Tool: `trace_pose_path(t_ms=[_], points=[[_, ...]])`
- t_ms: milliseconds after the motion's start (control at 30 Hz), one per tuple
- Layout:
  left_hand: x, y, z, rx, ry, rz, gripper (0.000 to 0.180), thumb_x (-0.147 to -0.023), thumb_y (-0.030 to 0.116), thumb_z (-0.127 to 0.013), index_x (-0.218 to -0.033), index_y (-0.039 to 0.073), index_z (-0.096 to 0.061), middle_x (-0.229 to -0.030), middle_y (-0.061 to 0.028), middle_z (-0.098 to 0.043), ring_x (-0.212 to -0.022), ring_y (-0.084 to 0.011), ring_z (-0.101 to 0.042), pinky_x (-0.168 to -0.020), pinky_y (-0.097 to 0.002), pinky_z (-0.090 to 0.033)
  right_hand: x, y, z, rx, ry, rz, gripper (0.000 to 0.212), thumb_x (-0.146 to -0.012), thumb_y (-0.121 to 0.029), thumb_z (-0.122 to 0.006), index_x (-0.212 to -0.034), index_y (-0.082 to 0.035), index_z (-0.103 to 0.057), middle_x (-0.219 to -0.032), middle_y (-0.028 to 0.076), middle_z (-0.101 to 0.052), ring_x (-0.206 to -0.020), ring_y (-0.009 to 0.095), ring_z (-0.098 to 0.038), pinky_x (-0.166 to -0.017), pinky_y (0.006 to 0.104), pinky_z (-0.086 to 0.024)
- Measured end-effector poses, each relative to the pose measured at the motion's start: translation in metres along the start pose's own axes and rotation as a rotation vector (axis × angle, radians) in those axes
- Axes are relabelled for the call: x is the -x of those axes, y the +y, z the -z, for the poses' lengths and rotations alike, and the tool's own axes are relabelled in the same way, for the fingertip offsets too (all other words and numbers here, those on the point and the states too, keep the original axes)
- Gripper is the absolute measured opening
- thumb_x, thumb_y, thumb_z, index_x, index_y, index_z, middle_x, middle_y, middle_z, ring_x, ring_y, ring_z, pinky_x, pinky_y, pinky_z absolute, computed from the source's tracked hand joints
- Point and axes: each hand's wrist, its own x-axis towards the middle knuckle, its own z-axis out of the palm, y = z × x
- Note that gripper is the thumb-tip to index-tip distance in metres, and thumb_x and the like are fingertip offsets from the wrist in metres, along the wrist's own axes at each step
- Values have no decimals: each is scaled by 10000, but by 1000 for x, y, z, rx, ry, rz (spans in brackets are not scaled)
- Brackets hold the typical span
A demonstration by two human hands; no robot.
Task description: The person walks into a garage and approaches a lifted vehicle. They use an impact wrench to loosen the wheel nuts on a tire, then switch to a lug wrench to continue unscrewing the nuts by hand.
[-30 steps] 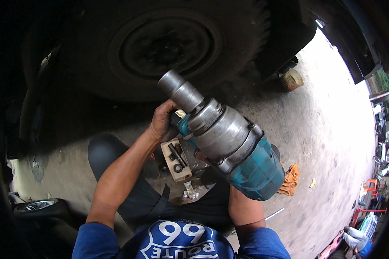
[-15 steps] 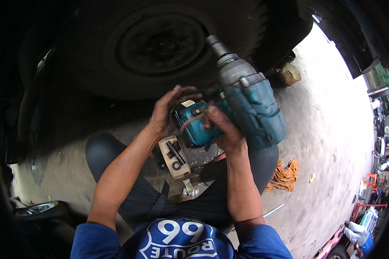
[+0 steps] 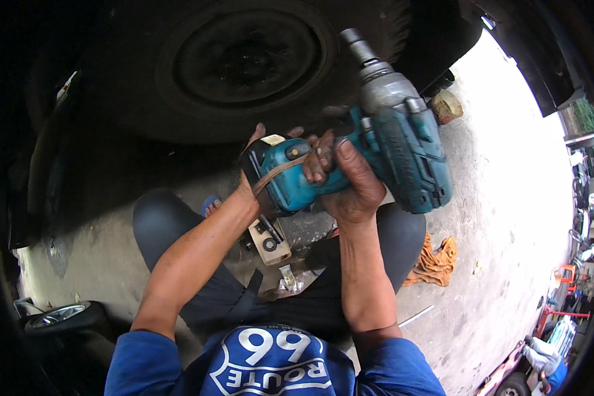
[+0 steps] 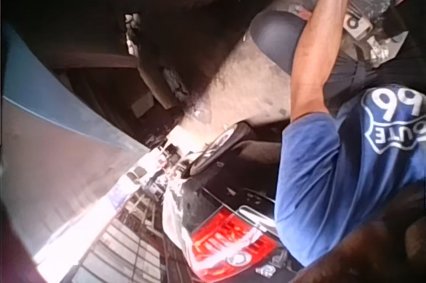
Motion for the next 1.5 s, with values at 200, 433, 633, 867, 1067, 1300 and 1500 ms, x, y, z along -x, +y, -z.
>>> trace_pose_path(t_ms=[200,433,633,867,1067,1300,1500], points=[[7,6,11,-32,-24,37,706,-921,659,-456,-1265,47,-526,-1177,-181,-632,-1130,-354,-604,-1019,-517,-454,-4,2,8,-45,93,-18,246,-931,-230,-626,-1065,-30,-573,-679,40,-490,-579,160,-508,-598,324,-433],[22,9,-8,-150,24,49,792,-897,701,-475,-1338,44,-518,-1284,-174,-602,-1185,-326,-588,-1007,-503,-476,-10,3,13,16,204,24,230,-946,-262,-609,-1060,-66,-570,-688,32,-493,-593,150,-508,-583,313,-430],[27,-7,-9,-621,67,-173,808,-820,536,-735,-1378,32,-441,-1315,-142,-559,-1233,-265,-539,-1053,-408,-436,-15,-6,33,-68,376,108,187,-938,-287,-614,-1034,-134,-565,-688,0,-498,-585,126,-492,-566,294,-421],[23,-7,-3,-844,0,-382,865,-745,442,-847,-1364,47,-389,-1290,-123,-539,-1233,-236,-508,-1073,-377,-384,-14,-8,35,-130,403,102,168,-930,-284,-626,-993,-135,-580,-678,-6,-497,-587,125,-491,-566,298,-420],[25,-8,0,-854,-13,-351,936,-735,530,-819,-1382,25,-371,-1300,-126,-532,-1258,-240,-490,-1084,-387,-373,-14,-10,34,-127,303,89,172,-935,-265,-622,-964,-99,-590,-673,-3,-495,-584,128,-491,-568,303,-426],[21,-2,-12,-600,4,-149,879,-847,746,-525,-1333,15,-484,-1265,-168,-578,-1171,-256,-589,-984,-403,-506,-15,-10,26,-60,271,67,160,-937,-241,-613,-996,-93,-600,-671,2,-498,-594,132,-504,-579,312,-433],[23,5,-26,-574,78,-127,867,-885,757,-433,-1324,13,-507,-1242,-184,-601,-1098,-274,-645,-907,-422,-571,-12,1,29,-70,242,54,160,-936,-237,-616,-1000,-91,-600,-685,7,-508,-595,138,-512,-589,319,-435]])
